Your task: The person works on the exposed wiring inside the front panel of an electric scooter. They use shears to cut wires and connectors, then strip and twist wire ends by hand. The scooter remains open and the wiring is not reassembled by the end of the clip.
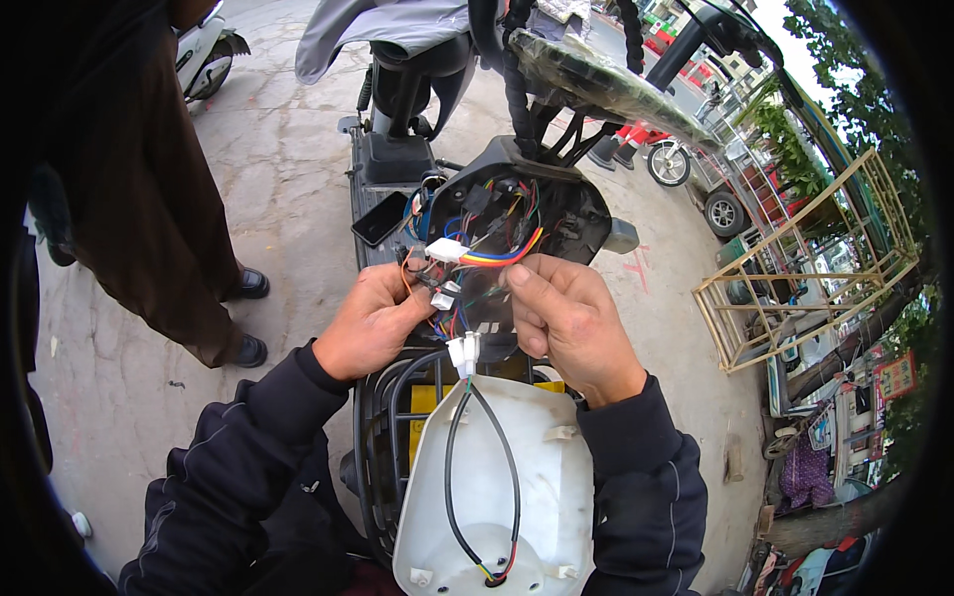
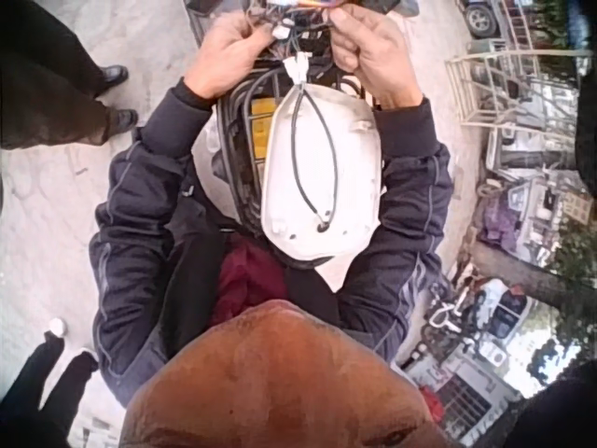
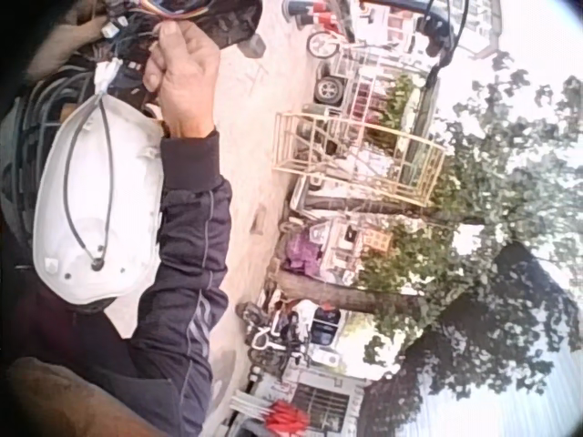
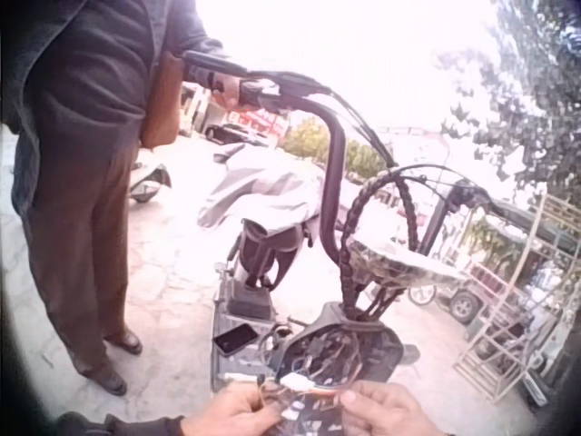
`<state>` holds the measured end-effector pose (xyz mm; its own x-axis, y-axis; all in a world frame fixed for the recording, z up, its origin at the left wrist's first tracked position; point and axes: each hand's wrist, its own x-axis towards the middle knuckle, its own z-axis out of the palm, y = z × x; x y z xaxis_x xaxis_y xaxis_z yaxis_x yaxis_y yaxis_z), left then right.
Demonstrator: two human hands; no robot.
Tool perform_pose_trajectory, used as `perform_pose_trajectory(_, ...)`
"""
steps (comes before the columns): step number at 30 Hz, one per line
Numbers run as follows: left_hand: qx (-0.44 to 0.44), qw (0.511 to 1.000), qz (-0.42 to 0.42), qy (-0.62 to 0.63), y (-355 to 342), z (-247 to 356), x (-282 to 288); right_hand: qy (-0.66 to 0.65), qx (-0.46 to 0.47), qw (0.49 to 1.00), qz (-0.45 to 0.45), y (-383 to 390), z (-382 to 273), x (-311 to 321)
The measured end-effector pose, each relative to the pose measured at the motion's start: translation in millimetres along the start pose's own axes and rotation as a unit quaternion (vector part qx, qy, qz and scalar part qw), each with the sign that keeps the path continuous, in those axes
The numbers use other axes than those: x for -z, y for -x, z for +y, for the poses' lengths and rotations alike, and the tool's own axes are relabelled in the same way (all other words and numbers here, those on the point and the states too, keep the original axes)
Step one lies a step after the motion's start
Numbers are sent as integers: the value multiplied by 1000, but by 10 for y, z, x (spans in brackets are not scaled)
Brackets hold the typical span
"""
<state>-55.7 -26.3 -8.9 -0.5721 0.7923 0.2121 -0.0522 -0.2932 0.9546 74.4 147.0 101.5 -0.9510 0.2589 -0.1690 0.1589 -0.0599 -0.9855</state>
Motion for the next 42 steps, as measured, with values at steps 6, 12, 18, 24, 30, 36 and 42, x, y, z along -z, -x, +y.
perform_pose_trajectory(6, 11, 997, -14, -81, 8, 51, 21, -17, 7, 1000, -22, -9, 32, 37)
perform_pose_trajectory(12, -50, 994, 72, -60, 139, 205, -74, -17, 7, 1000, -20, -26, 49, 71)
perform_pose_trajectory(18, -368, 864, 179, -293, 295, 515, -264, -50, -1, 999, -20, -32, 38, 63)
perform_pose_trajectory(24, -268, 859, 122, -420, 5, 562, -448, -35, 41, 998, -19, -27, 18, 32)
perform_pose_trajectory(30, -214, 922, 119, -300, -14, 490, -386, -12, 59, 998, -8, -44, 60, 11)
perform_pose_trajectory(36, -163, 963, 100, -192, 34, 398, -357, 27, 81, 996, 19, -45, 53, 5)
perform_pose_trajectory(42, -146, 966, 71, -199, 26, 406, -311, 98, 126, 985, 65, -51, 31, -12)
